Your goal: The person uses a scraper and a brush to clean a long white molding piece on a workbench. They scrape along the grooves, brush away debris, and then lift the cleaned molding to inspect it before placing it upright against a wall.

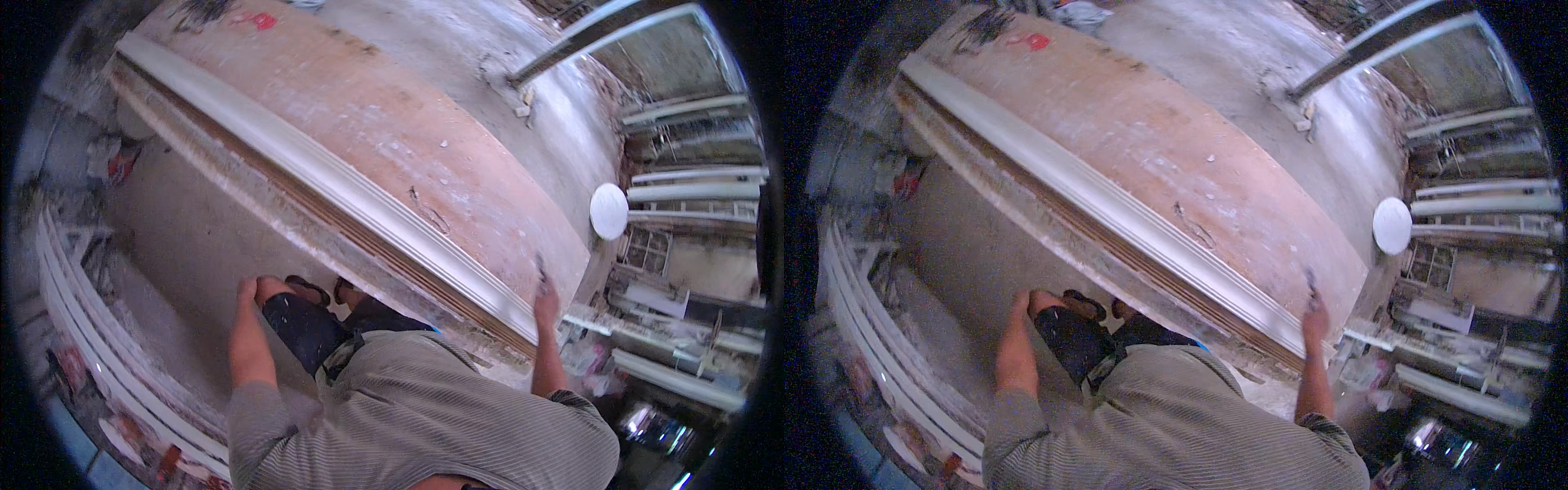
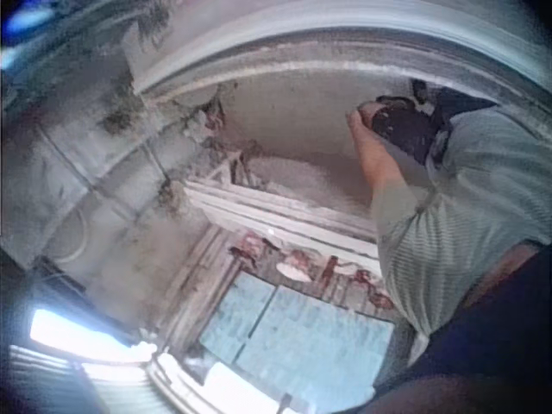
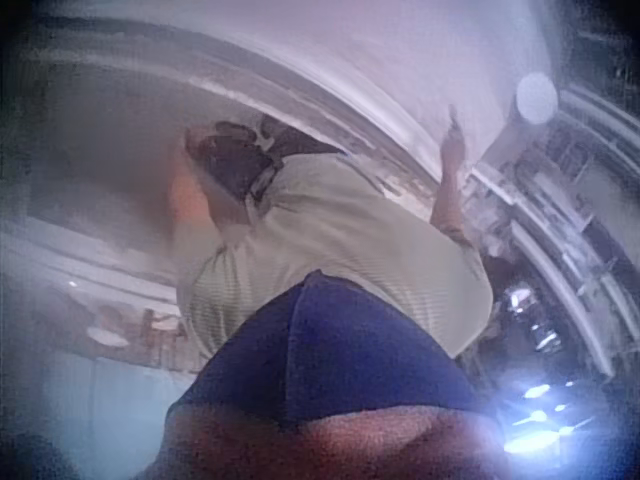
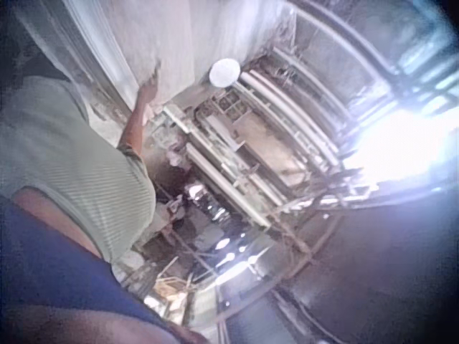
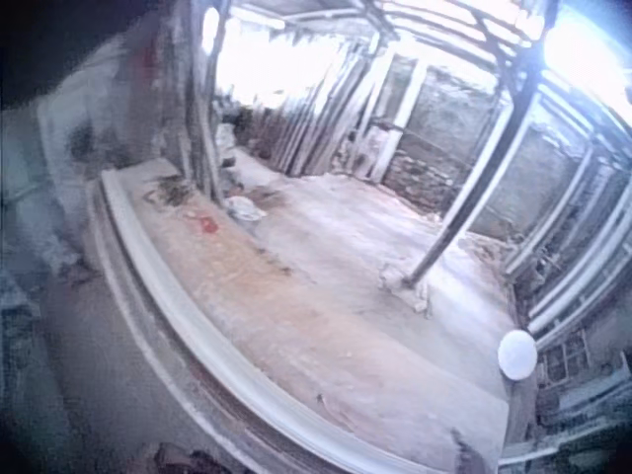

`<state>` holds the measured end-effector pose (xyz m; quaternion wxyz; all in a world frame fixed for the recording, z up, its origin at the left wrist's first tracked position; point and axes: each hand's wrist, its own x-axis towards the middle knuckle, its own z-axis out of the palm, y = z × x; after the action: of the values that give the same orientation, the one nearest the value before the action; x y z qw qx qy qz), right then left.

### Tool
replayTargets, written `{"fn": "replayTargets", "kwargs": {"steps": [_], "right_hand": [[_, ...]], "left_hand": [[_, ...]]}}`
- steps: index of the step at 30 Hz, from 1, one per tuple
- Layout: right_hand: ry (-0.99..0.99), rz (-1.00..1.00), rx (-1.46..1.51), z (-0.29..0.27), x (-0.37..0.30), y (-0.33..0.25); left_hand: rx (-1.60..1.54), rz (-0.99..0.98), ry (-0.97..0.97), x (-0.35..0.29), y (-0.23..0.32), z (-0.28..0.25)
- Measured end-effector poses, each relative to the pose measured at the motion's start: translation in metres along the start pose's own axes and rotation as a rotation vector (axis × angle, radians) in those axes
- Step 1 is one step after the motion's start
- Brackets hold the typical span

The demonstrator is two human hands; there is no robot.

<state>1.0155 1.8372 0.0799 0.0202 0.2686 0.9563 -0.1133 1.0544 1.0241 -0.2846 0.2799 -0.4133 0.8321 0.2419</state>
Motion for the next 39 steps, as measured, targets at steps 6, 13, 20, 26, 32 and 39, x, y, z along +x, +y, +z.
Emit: {"fn": "replayTargets", "kwargs": {"steps": [6, 13, 20, 26, 32, 39], "right_hand": [[-0.283, -0.737, 0.186, 0.052, -0.063, -0.277], [-0.458, -0.79, 0.345, 0.069, -0.099, -0.352], [-0.508, -0.694, 0.328, 0.071, -0.094, -0.34], [-0.488, -0.701, 0.319, 0.091, -0.091, -0.335], [-0.587, -0.651, 0.409, 0.076, -0.096, -0.361], [-0.543, -0.582, 0.434, 0.094, -0.106, -0.396]], "left_hand": [[0.229, 0.138, 0.031, -0.053, 0.073, -0.026], [0.095, 0.087, -0.03, -0.074, 0.113, -0.034], [0.368, 0.454, -0.133, -0.03, 0.133, -0.028], [0.49, 0.384, -0.26, 0.019, 0.132, -0.008], [0.467, 0.404, -0.025, 0.03, 0.104, -0.001], [0.129, 0.303, -0.175, -0.006, 0.126, -0.101]]}}
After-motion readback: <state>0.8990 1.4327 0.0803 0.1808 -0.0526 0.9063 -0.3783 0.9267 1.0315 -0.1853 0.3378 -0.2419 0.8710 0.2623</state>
